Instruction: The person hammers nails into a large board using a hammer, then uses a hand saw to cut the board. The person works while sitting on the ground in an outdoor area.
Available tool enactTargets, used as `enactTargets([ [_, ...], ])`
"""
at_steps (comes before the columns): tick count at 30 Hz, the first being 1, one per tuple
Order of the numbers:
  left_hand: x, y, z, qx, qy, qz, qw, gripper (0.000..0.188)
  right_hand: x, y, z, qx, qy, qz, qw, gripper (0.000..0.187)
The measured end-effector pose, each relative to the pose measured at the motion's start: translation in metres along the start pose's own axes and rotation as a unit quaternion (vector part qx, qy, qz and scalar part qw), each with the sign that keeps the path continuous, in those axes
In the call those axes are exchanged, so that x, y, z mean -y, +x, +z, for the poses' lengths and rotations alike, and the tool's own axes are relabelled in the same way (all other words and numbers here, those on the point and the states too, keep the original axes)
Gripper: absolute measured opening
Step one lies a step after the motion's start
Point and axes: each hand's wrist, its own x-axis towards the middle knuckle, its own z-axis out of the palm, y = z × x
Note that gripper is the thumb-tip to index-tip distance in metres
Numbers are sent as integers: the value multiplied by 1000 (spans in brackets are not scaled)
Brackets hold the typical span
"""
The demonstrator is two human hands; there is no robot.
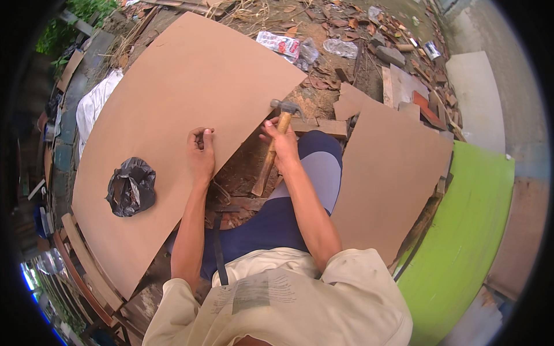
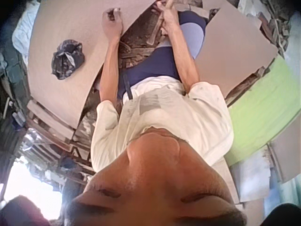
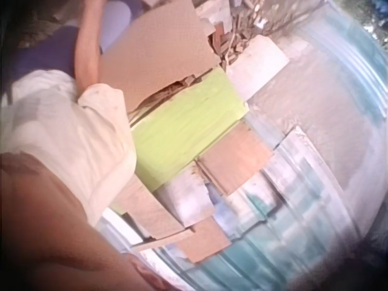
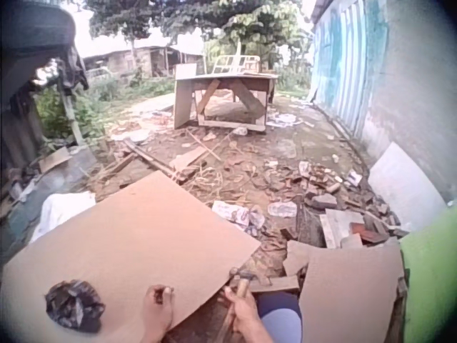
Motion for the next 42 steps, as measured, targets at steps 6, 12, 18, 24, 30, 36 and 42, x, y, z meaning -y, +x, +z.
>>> enactTargets([
  [6, 0, -4, 7, 11, 96, 39, 995, 16, -4, 12, 5, 129, 66, 90, 985, 14],
  [12, 3, -4, 9, 7, 92, 48, 995, 15, -27, 9, 18, 212, -23, 28, 977, 14],
  [18, 4, 2, 6, 26, 52, 49, 997, 15, -12, 8, 18, 101, 73, 0, 992, 14],
  [24, -3, 27, 25, 71, 69, 78, 992, 16, 25, 15, 6, -12, 104, 39, 994, 15],
  [30, -18, 68, 64, 129, 57, 79, 987, 20, 40, 46, -9, -4, 99, -12, 995, 15],
  [36, -5, 98, 87, 163, 79, 91, 979, 22, 43, 46, -5, 23, 30, -37, 999, 14],
  [42, -10, 100, 93, 139, 137, 139, 971, 21, 46, 42, -11, 53, 83, -49, 994, 15],
])
